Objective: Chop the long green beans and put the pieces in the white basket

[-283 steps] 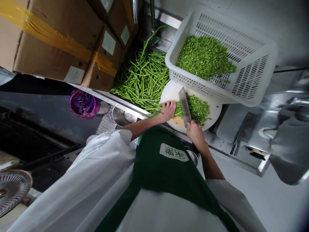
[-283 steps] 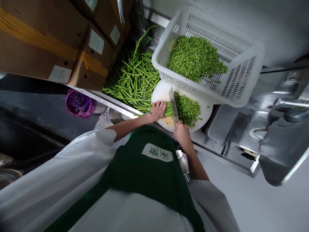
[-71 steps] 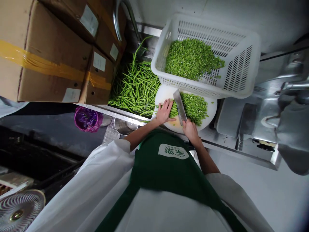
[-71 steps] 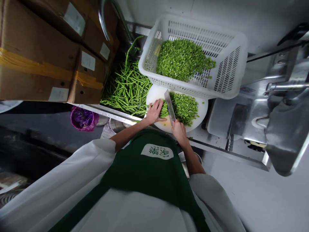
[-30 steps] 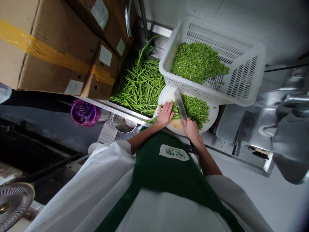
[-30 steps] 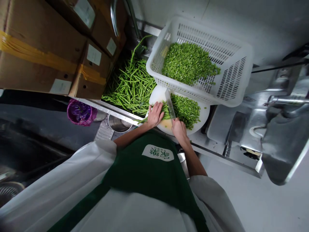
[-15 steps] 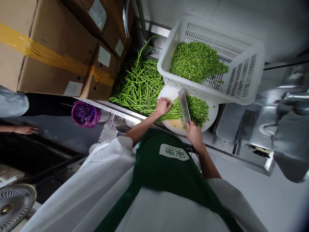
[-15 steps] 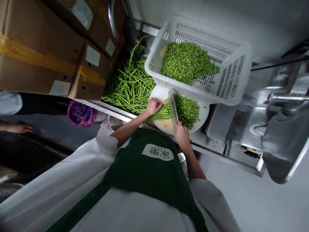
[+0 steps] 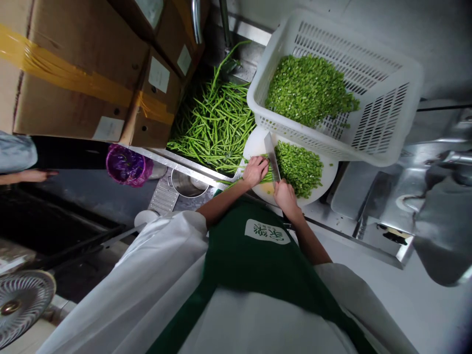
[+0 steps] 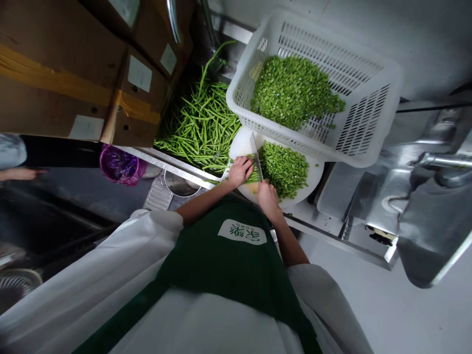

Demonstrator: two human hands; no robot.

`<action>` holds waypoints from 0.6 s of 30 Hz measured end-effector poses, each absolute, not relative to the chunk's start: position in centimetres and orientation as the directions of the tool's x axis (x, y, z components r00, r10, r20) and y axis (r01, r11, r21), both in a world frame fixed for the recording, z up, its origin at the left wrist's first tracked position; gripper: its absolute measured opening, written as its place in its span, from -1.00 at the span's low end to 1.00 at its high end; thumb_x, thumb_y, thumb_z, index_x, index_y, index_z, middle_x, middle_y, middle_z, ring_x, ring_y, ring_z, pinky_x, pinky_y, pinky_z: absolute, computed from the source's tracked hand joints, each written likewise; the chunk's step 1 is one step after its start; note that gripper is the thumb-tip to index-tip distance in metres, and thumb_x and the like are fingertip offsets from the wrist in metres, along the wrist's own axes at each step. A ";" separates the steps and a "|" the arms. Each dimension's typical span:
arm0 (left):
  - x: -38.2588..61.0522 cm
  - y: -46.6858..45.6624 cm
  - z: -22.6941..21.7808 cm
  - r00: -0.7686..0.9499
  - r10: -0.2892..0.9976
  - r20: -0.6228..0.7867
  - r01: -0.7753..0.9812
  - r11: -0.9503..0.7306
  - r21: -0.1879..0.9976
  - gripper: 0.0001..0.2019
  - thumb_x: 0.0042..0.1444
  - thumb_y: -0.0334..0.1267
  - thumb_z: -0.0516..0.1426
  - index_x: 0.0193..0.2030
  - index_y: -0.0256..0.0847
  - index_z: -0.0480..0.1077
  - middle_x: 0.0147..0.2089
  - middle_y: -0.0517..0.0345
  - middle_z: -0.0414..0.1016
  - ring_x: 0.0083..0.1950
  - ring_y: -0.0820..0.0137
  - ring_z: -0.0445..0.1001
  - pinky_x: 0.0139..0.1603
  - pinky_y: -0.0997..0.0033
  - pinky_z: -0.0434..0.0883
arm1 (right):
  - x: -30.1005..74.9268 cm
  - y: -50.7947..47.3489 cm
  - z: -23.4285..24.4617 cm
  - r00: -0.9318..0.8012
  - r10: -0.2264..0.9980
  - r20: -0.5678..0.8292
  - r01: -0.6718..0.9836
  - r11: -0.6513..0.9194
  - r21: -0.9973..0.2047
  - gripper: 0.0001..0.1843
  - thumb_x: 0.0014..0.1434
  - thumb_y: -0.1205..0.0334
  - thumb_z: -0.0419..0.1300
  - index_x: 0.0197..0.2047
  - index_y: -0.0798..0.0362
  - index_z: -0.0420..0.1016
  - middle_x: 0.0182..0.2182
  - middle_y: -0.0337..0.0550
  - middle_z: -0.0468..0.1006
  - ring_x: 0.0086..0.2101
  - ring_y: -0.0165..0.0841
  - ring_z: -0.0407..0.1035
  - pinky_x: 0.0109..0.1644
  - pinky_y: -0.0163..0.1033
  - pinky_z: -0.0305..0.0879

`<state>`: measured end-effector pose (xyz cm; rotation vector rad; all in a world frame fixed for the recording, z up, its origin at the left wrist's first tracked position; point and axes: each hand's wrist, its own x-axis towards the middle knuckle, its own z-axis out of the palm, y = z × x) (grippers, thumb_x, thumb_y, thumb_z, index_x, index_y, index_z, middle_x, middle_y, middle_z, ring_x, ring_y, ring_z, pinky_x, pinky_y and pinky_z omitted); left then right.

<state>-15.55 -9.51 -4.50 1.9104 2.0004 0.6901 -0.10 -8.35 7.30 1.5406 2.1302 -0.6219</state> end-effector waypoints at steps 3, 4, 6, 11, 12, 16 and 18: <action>-15.8 -9.6 -4.2 -0.086 0.987 0.139 0.843 -0.002 0.538 -0.71 0.44 -0.16 -0.03 0.05 -0.20 0.45 0.01 -0.06 0.44 0.05 0.16 0.35 0.13 0.09 0.33 | -0.5 -7.5 6.3 -0.287 0.772 -0.568 0.954 0.285 -0.095 -0.62 0.49 0.20 -0.13 0.07 0.23 0.40 -0.12 0.22 0.62 -0.11 -0.14 0.54 -0.09 -0.21 0.28; -16.0 -9.7 -4.0 -0.103 0.982 0.160 0.834 -0.002 0.552 -0.72 0.43 -0.15 -0.02 0.03 -0.20 0.45 0.00 -0.05 0.44 0.05 0.16 0.35 0.14 0.09 0.33 | -0.5 -7.3 6.2 -0.295 0.767 -0.570 0.951 0.293 -0.098 -0.63 0.49 0.19 -0.13 0.06 0.22 0.41 -0.12 0.21 0.62 -0.11 -0.14 0.54 -0.09 -0.21 0.28; -16.4 -10.0 -3.5 -0.175 0.961 0.213 0.807 0.016 0.591 -0.75 0.43 -0.15 0.00 0.00 -0.20 0.43 0.00 -0.04 0.44 0.07 0.18 0.34 0.17 0.10 0.33 | -0.1 -7.1 6.8 -0.306 0.760 -0.573 0.946 0.308 -0.096 -0.64 0.49 0.18 -0.12 0.05 0.20 0.42 -0.13 0.19 0.63 -0.11 -0.15 0.54 -0.09 -0.22 0.28; -16.8 -10.4 -3.0 -0.249 0.930 0.269 0.784 0.031 0.621 -0.77 0.44 -0.23 -0.04 -0.07 -0.19 0.43 -0.03 -0.01 0.46 0.07 0.22 0.33 0.17 0.13 0.32 | 0.8 -8.3 9.7 -0.308 0.769 -0.560 0.941 0.332 -0.062 -0.63 0.49 0.17 -0.13 0.05 0.19 0.40 -0.17 0.17 0.63 -0.15 -0.16 0.54 -0.10 -0.23 0.28; -16.6 -10.3 -3.2 -0.221 0.940 0.259 0.794 0.020 0.607 -0.78 0.44 -0.24 -0.03 -0.07 -0.19 0.43 -0.02 -0.01 0.46 0.07 0.21 0.33 0.17 0.13 0.32 | 0.7 -8.6 10.1 -0.311 0.760 -0.570 0.940 0.336 -0.065 -0.63 0.49 0.17 -0.13 0.05 0.19 0.40 -0.17 0.16 0.63 -0.15 -0.17 0.54 -0.10 -0.23 0.28; -15.8 -9.7 -4.4 -0.137 0.980 0.146 0.838 0.036 0.545 -0.76 0.42 -0.26 -0.03 -0.07 -0.20 0.45 -0.04 -0.04 0.44 0.03 0.18 0.32 0.11 0.14 0.33 | 0.1 -9.0 10.0 -0.310 0.726 -0.614 0.939 0.334 -0.080 -0.65 0.48 0.20 -0.13 0.03 0.19 0.40 -0.14 0.18 0.63 -0.13 -0.17 0.54 -0.10 -0.23 0.28; -15.6 -9.5 -4.9 -0.105 0.990 0.097 0.851 0.039 0.523 -0.74 0.42 -0.27 -0.05 -0.05 -0.21 0.46 -0.05 -0.04 0.43 0.02 0.18 0.33 0.09 0.16 0.34 | -0.3 -8.8 9.0 -0.315 0.720 -0.618 0.940 0.328 -0.098 -0.65 0.48 0.20 -0.12 0.03 0.19 0.41 -0.13 0.19 0.63 -0.12 -0.16 0.54 -0.10 -0.23 0.28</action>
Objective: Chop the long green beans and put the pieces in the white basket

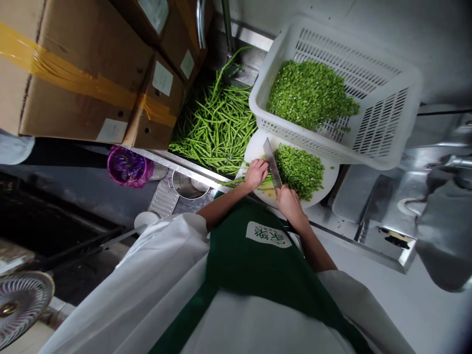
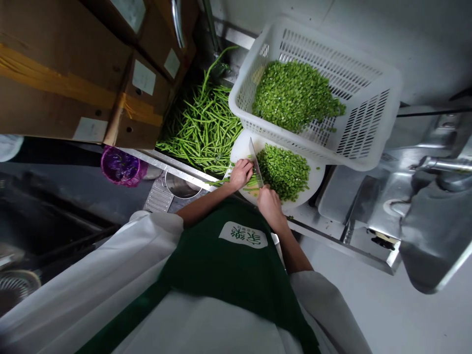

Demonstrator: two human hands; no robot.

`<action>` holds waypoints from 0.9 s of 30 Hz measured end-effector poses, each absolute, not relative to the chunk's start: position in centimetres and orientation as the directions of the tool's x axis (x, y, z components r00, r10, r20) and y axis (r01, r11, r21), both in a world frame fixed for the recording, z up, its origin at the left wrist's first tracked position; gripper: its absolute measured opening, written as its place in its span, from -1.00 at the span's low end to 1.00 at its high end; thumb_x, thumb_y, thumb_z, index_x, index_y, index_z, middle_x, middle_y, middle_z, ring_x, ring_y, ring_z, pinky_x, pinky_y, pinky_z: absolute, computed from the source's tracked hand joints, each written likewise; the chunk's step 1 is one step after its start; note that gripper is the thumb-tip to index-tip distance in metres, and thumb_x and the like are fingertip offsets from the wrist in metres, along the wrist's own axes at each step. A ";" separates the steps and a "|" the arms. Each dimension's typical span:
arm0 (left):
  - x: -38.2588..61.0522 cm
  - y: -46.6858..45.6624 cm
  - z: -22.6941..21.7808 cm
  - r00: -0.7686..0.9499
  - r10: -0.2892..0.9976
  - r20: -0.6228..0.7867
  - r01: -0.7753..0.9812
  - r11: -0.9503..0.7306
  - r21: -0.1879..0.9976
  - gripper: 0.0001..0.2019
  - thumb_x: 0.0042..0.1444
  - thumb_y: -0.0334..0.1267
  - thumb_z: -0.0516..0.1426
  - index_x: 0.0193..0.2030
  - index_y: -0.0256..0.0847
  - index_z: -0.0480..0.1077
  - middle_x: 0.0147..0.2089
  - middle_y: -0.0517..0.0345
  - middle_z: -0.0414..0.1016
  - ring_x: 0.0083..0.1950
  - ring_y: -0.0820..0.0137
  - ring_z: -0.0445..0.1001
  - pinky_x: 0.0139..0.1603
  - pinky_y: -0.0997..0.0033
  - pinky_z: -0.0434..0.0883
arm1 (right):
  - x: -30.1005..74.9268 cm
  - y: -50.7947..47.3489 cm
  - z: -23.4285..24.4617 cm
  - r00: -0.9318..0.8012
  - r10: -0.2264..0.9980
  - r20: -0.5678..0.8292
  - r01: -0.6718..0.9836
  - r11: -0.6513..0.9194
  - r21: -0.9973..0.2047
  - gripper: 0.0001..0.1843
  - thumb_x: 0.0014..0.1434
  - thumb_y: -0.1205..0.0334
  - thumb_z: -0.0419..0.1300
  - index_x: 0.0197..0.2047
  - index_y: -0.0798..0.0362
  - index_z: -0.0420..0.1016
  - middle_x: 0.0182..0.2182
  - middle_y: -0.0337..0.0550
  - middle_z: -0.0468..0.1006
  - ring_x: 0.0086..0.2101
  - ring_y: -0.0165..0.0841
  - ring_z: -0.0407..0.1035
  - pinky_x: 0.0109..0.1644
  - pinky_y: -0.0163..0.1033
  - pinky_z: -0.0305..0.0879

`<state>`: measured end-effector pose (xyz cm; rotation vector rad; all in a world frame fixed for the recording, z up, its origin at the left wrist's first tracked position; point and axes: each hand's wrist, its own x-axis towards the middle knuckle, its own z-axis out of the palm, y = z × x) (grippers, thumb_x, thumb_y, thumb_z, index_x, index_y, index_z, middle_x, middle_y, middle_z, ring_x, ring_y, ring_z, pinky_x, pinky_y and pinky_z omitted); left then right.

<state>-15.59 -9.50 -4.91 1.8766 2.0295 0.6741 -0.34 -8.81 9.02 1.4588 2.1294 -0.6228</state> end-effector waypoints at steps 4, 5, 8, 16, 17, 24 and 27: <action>-15.8 -9.0 -4.6 -0.073 0.997 0.041 0.849 0.041 0.526 -0.71 0.43 -0.26 -0.07 -0.03 -0.22 0.46 -0.04 -0.06 0.44 0.03 0.18 0.35 0.11 0.16 0.35 | -1.0 -8.3 6.9 -0.300 0.753 -0.585 0.950 0.293 -0.110 -0.64 0.48 0.22 -0.13 0.07 0.22 0.40 -0.11 0.21 0.62 -0.10 -0.17 0.54 -0.08 -0.23 0.28; -15.9 -9.0 -4.2 -0.081 0.996 0.029 0.843 0.053 0.535 -0.70 0.44 -0.25 -0.08 -0.03 -0.22 0.46 -0.04 -0.06 0.45 0.04 0.18 0.36 0.12 0.14 0.35 | -1.0 -8.2 6.5 -0.297 0.762 -0.576 0.951 0.288 -0.110 -0.64 0.49 0.21 -0.12 0.08 0.23 0.40 -0.11 0.21 0.62 -0.10 -0.17 0.54 -0.07 -0.23 0.28; -16.2 -9.7 -2.6 -0.144 0.989 0.028 0.830 0.105 0.547 -0.65 0.46 -0.17 -0.11 0.08 -0.21 0.45 0.10 -0.10 0.46 0.21 0.15 0.33 0.28 0.05 0.28 | -0.7 -7.7 5.7 -0.304 0.766 -0.567 0.950 0.285 -0.125 -0.63 0.49 0.19 -0.11 0.08 0.24 0.41 -0.10 0.22 0.62 -0.09 -0.17 0.53 -0.05 -0.24 0.27; -16.1 -14.4 -2.7 0.016 0.998 -0.061 0.937 0.006 0.349 -0.04 0.21 0.32 0.08 0.53 -0.36 0.01 0.55 -0.35 -0.09 0.57 -0.19 -0.17 0.49 -0.28 -0.09 | 0.6 -6.7 5.3 -0.322 0.751 -0.577 0.946 0.281 -0.162 -0.62 0.48 0.16 -0.08 0.10 0.20 0.44 -0.07 0.18 0.62 -0.06 -0.17 0.52 -0.06 -0.26 0.26; -15.9 -14.4 -3.0 0.004 0.998 -0.065 0.943 0.018 0.333 -0.07 0.23 0.28 0.08 0.53 -0.35 0.01 0.55 -0.35 -0.07 0.57 -0.19 -0.13 0.49 -0.27 -0.08 | 0.9 -6.7 5.4 -0.326 0.748 -0.578 0.944 0.288 -0.160 -0.62 0.48 0.16 -0.08 0.09 0.19 0.44 -0.07 0.17 0.62 -0.06 -0.17 0.53 -0.07 -0.25 0.26; -15.1 -13.3 -2.9 -0.096 0.995 -0.011 0.931 0.094 0.353 -0.12 0.31 0.24 0.00 0.55 -0.37 -0.04 0.53 -0.35 0.00 0.55 -0.15 -0.04 0.49 -0.23 -0.04 | 2.7 -9.0 8.0 -0.302 0.775 -0.555 0.947 0.312 -0.079 -0.62 0.49 0.18 -0.12 0.08 0.20 0.43 -0.15 0.18 0.64 -0.12 -0.16 0.54 -0.07 -0.22 0.26; -14.8 -13.5 -2.5 -0.165 0.986 0.012 0.917 0.149 0.371 -0.16 0.35 0.20 -0.07 0.56 -0.39 -0.09 0.56 -0.33 -0.10 0.59 -0.10 -0.16 0.49 -0.23 -0.06 | 2.3 -10.1 9.3 -0.293 0.798 -0.526 0.950 0.303 -0.068 -0.59 0.50 0.16 -0.17 0.09 0.22 0.39 -0.16 0.20 0.64 -0.15 -0.16 0.55 -0.09 -0.22 0.28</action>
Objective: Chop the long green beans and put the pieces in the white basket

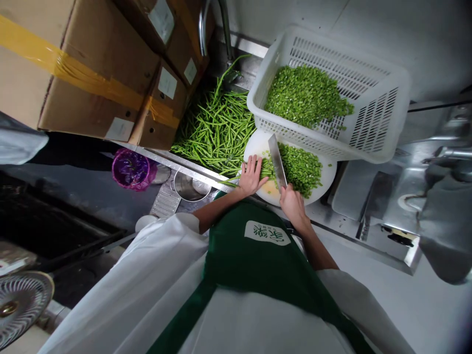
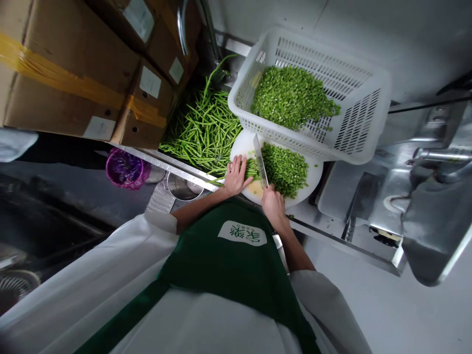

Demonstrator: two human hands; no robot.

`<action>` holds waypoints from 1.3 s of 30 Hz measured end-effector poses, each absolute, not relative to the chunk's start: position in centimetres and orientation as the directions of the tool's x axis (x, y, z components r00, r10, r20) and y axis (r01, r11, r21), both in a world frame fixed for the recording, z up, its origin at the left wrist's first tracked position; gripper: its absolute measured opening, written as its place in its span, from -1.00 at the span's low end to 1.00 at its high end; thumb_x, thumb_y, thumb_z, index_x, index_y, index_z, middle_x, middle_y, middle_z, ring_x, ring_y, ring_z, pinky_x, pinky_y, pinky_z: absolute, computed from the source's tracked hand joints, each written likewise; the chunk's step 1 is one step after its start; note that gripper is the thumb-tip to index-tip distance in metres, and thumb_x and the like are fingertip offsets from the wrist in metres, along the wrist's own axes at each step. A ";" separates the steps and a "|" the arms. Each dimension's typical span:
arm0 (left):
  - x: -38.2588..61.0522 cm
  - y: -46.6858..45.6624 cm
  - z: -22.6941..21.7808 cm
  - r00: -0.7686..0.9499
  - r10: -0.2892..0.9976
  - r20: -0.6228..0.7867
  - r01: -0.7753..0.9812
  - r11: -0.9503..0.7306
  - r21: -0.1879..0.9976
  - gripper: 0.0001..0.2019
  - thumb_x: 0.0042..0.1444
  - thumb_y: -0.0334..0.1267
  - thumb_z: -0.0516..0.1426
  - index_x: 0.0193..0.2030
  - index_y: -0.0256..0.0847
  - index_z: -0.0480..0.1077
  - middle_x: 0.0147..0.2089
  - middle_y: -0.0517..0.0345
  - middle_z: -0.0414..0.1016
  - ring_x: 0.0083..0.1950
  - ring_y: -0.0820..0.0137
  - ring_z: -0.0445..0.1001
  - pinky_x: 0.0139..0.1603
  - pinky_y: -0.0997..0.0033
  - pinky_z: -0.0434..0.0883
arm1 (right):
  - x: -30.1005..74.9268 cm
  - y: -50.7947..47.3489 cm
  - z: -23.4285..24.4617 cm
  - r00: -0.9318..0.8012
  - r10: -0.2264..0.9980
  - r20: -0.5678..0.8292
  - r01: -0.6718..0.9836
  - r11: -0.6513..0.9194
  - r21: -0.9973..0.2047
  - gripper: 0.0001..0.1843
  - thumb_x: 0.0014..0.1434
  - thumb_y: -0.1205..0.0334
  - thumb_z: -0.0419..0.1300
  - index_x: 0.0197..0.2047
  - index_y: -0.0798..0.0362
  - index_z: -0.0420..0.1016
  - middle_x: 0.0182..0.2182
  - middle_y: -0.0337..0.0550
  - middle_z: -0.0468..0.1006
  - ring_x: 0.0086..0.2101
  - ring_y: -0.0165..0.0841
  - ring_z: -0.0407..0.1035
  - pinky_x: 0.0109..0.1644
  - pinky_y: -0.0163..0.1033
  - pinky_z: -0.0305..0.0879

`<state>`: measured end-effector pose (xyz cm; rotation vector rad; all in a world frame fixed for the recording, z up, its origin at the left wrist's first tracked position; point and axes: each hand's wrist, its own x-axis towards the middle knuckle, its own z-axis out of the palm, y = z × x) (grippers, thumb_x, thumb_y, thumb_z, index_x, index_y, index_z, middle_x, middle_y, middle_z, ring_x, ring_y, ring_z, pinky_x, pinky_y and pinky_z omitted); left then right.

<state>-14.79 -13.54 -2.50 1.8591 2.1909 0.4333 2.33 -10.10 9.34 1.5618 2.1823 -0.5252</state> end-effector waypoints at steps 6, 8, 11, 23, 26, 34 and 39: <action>-14.1 -13.3 -3.3 -0.183 0.982 -0.035 0.900 0.182 0.397 -0.27 0.40 0.04 -0.07 0.55 -0.39 -0.05 0.52 -0.30 0.05 0.57 -0.06 -0.08 0.51 -0.20 -0.06 | 1.2 -10.5 9.3 -0.305 0.749 -0.588 0.943 0.325 -0.076 -0.65 0.48 0.21 -0.11 0.06 0.19 0.40 -0.13 0.22 0.63 -0.11 -0.16 0.55 -0.07 -0.22 0.29; -14.1 -13.2 -3.7 -0.169 0.985 -0.035 0.899 0.169 0.405 -0.29 0.40 0.00 -0.08 0.54 -0.41 -0.03 0.50 -0.31 0.09 0.56 -0.05 -0.04 0.52 -0.18 -0.07 | 0.5 -10.2 8.5 -0.301 0.747 -0.593 0.945 0.318 -0.080 -0.67 0.48 0.23 -0.11 0.07 0.21 0.39 -0.11 0.23 0.62 -0.10 -0.16 0.55 -0.07 -0.23 0.29; -14.2 -13.0 -4.0 -0.160 0.987 -0.029 0.896 0.158 0.415 -0.32 0.42 -0.02 -0.11 0.53 -0.42 -0.01 0.48 -0.31 0.13 0.55 -0.03 0.01 0.52 -0.17 -0.06 | -0.6 -9.4 7.1 -0.298 0.755 -0.584 0.948 0.303 -0.093 -0.65 0.49 0.23 -0.13 0.09 0.21 0.38 -0.08 0.23 0.62 -0.09 -0.17 0.55 -0.07 -0.24 0.28; -15.4 -12.8 -3.7 -0.258 0.963 0.072 0.840 0.187 0.509 -0.58 0.46 -0.11 -0.15 0.24 -0.23 0.36 0.21 -0.18 0.41 0.30 0.10 0.33 0.42 -0.08 0.12 | 0.2 -10.3 9.6 -0.309 0.754 -0.579 0.938 0.341 -0.057 -0.63 0.48 0.18 -0.13 0.08 0.19 0.39 -0.14 0.20 0.63 -0.13 -0.16 0.55 -0.10 -0.23 0.29; -15.5 -12.5 -4.5 -0.238 0.969 0.065 0.836 0.170 0.521 -0.59 0.47 -0.13 -0.15 0.15 -0.23 0.42 0.14 -0.19 0.43 0.21 0.11 0.36 0.33 -0.03 0.22 | -0.5 -10.9 8.8 -0.305 0.740 -0.599 0.939 0.339 -0.059 -0.65 0.48 0.21 -0.13 0.07 0.19 0.39 -0.12 0.22 0.63 -0.12 -0.17 0.55 -0.09 -0.23 0.30; -15.0 -12.0 -4.9 -0.203 0.978 0.042 0.840 0.152 0.521 -0.62 0.47 -0.14 -0.12 0.12 -0.20 0.44 0.12 -0.14 0.41 0.15 0.15 0.34 0.23 0.09 0.30 | 0.1 -8.2 5.6 -0.313 0.742 -0.593 0.945 0.304 -0.118 -0.62 0.49 0.17 -0.11 0.10 0.19 0.41 -0.09 0.18 0.63 -0.07 -0.16 0.53 -0.05 -0.24 0.27; -13.5 -10.5 -3.9 -0.123 0.990 0.064 0.861 0.075 0.504 -0.63 0.46 -0.17 -0.13 0.10 -0.23 0.44 0.12 -0.16 0.42 0.13 0.13 0.34 0.22 0.06 0.29 | 3.0 -7.8 6.4 -0.293 0.768 -0.570 0.951 0.296 -0.091 -0.63 0.48 0.17 -0.09 0.06 0.20 0.44 -0.11 0.19 0.63 -0.08 -0.14 0.53 -0.08 -0.23 0.26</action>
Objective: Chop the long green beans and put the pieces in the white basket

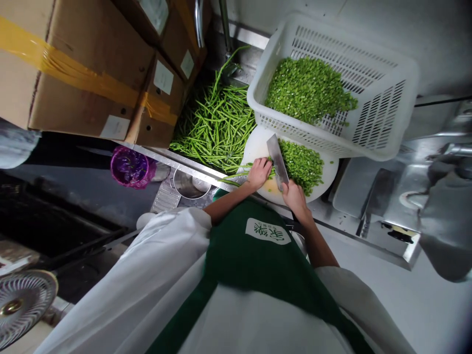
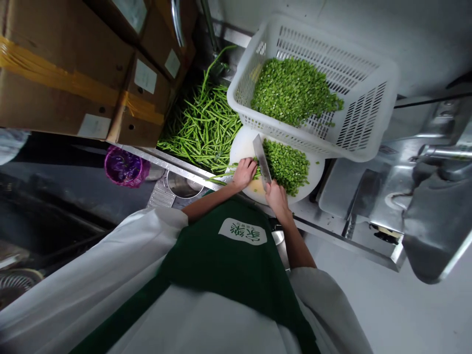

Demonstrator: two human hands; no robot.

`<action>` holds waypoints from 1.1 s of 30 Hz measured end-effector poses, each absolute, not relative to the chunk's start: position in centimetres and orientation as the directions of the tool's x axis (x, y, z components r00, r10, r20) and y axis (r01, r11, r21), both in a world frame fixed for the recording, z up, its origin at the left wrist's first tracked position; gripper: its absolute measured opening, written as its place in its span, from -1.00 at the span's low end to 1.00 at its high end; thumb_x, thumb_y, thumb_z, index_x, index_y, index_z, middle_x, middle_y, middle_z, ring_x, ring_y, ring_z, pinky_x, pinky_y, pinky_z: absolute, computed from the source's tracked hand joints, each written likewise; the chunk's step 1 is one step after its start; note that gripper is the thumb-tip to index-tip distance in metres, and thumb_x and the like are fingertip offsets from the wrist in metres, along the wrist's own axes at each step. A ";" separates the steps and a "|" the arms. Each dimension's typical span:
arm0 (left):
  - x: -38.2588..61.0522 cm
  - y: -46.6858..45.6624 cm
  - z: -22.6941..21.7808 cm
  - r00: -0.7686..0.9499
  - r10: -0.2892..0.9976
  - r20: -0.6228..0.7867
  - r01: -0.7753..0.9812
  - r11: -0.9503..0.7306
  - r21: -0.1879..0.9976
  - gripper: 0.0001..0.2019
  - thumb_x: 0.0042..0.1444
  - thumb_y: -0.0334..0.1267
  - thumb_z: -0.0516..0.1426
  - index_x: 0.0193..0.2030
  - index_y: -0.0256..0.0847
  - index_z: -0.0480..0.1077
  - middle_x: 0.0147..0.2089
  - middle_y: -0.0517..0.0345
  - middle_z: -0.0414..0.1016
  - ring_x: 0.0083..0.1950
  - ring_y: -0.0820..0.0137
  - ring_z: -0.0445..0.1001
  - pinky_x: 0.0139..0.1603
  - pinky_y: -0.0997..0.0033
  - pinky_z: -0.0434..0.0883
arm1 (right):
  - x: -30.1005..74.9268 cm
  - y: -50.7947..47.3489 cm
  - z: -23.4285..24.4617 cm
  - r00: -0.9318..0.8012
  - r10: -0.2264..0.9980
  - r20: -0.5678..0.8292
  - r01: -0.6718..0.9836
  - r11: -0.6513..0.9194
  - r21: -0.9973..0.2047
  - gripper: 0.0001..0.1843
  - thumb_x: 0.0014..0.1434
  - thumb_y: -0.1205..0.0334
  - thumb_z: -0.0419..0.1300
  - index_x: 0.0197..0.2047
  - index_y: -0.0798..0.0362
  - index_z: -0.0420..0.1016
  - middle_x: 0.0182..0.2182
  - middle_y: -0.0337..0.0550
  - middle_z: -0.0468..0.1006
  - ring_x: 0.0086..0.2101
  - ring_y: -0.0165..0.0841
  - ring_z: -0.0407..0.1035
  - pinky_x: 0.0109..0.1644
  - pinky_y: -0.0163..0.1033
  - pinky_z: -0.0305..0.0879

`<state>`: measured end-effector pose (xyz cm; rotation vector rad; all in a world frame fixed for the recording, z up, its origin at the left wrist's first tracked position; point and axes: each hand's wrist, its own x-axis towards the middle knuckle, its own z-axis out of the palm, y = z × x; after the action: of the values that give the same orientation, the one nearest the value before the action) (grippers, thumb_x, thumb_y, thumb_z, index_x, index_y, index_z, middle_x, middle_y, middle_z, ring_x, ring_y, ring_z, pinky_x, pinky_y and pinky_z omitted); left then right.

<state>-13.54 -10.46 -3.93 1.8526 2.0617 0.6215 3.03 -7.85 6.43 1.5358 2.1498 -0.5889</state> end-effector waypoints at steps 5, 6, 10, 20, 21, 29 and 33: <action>-14.1 -11.0 -3.3 -0.251 0.957 0.144 0.840 0.142 0.524 -0.66 0.46 -0.15 -0.10 0.12 -0.19 0.41 0.15 -0.12 0.43 0.20 0.13 0.31 0.27 0.02 0.24 | 2.5 -9.6 8.9 -0.280 0.803 -0.526 0.956 0.284 -0.076 -0.60 0.49 0.18 -0.15 0.08 0.22 0.41 -0.17 0.19 0.63 -0.16 -0.16 0.54 -0.09 -0.21 0.27; -14.4 -11.2 -3.5 -0.260 0.954 0.151 0.842 0.147 0.519 -0.67 0.47 -0.16 -0.10 0.11 -0.18 0.42 0.14 -0.10 0.44 0.21 0.13 0.30 0.27 0.03 0.24 | 2.3 -9.8 9.2 -0.280 0.807 -0.520 0.956 0.282 -0.078 -0.59 0.50 0.17 -0.16 0.09 0.22 0.40 -0.17 0.19 0.63 -0.16 -0.15 0.54 -0.09 -0.21 0.28; -14.7 -11.5 -5.0 -0.203 0.968 0.150 0.868 0.107 0.484 -0.70 0.46 -0.21 -0.08 0.05 -0.17 0.46 0.07 -0.02 0.49 0.15 0.16 0.33 0.25 0.09 0.25 | 1.3 -10.1 8.9 -0.291 0.785 -0.548 0.953 0.288 -0.093 -0.63 0.49 0.19 -0.13 0.07 0.20 0.40 -0.16 0.19 0.63 -0.15 -0.16 0.54 -0.08 -0.21 0.29; -14.5 -11.2 -5.6 -0.168 0.978 0.125 0.874 0.089 0.477 -0.67 0.46 -0.22 -0.11 0.04 -0.18 0.47 0.01 -0.04 0.49 0.05 0.16 0.32 0.18 0.11 0.28 | -0.1 -8.3 7.3 -0.286 0.781 -0.556 0.955 0.283 -0.093 -0.64 0.48 0.18 -0.10 0.10 0.19 0.40 -0.10 0.20 0.62 -0.09 -0.14 0.54 -0.04 -0.21 0.30; -14.5 -11.2 -5.6 -0.169 0.978 0.126 0.874 0.090 0.477 -0.67 0.46 -0.22 -0.10 0.04 -0.18 0.47 0.01 -0.04 0.49 0.05 0.16 0.32 0.18 0.11 0.28 | 0.2 -8.3 7.6 -0.290 0.780 -0.554 0.953 0.291 -0.089 -0.63 0.48 0.18 -0.10 0.10 0.19 0.40 -0.10 0.20 0.63 -0.09 -0.14 0.54 -0.03 -0.21 0.30; -14.4 -11.1 -5.7 -0.157 0.981 0.115 0.872 0.083 0.483 -0.68 0.45 -0.23 -0.10 0.03 -0.16 0.46 -0.01 -0.04 0.48 0.06 0.14 0.33 0.18 0.07 0.26 | -1.0 -9.1 6.7 -0.295 0.768 -0.569 0.952 0.290 -0.101 -0.64 0.49 0.20 -0.11 0.10 0.21 0.39 -0.07 0.24 0.61 -0.07 -0.15 0.53 -0.02 -0.22 0.29; -15.0 -11.8 -4.7 -0.239 0.961 0.139 0.842 0.134 0.522 -0.70 0.46 -0.18 -0.08 0.03 -0.14 0.46 0.05 -0.05 0.48 0.15 0.12 0.32 0.24 -0.02 0.19 | -1.4 -8.3 5.8 -0.305 0.773 -0.557 0.949 0.294 -0.111 -0.63 0.48 0.19 -0.11 0.11 0.20 0.39 -0.07 0.22 0.61 -0.06 -0.14 0.53 -0.01 -0.21 0.29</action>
<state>-14.98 -11.83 -4.68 1.7748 2.1793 0.7523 -1.43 -8.28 5.82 1.5434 2.1707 -0.6040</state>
